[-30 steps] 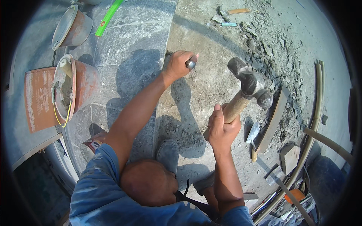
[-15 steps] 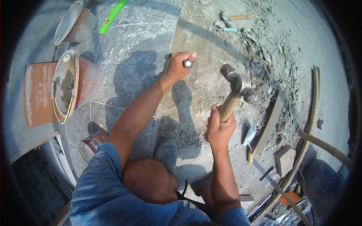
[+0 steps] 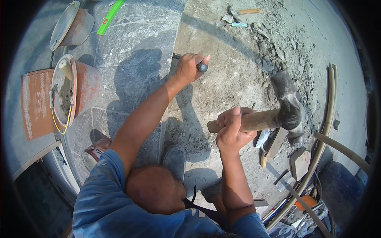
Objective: The person chisels the edge of a floor tile using a hammer and a chisel, then uses a trowel to scrape debris from the underlying surface and places a small tile piece against the edge.
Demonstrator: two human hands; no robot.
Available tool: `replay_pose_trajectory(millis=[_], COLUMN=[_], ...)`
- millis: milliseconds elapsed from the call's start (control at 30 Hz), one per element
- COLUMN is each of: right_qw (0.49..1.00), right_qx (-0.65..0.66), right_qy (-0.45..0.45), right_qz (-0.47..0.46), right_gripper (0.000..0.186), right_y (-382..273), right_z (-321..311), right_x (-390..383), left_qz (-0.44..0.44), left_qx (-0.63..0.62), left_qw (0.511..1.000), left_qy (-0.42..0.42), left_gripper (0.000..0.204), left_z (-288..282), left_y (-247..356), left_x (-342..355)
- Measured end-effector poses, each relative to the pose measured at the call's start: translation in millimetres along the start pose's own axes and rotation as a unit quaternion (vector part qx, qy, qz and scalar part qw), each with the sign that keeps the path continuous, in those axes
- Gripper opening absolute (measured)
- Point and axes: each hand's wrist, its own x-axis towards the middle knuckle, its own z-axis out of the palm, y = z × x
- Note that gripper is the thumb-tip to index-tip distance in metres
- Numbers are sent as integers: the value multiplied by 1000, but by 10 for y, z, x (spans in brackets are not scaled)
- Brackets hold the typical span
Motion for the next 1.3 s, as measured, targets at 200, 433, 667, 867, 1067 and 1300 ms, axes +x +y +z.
replay_pose_trajectory(millis=[200,433,667,867,1067,1300], right_qw=[927,921,792,796,846,858], right_qx=[-305,-324,-484,-437,-341,-275], right_qy=[-180,-178,-271,-321,-301,-292], right_qz=[125,124,254,269,279,320], right_gripper=[19,27,32,34,31,29], right_y=[239,-33,-175,216,419,686], right_z=[-44,-1095,-2636,-3270,-3206,-3285], right_x=[53,175,-282,-975,-1298,-1399], left_qz=[4,-42,105,319,274,281], left_qx=[-30,-123,-553,-679,-557,-517], left_qw=[1000,990,805,615,739,752], left_qy=[4,-60,-189,-241,-262,-297], left_gripper=[31,41,25,20,9,13], left_z=[-169,-598,-2134,-2330,-2060,-1894], left_y=[-41,776,2601,3636,4442,5013], left_x=[-63,-235,147,165,161,99])
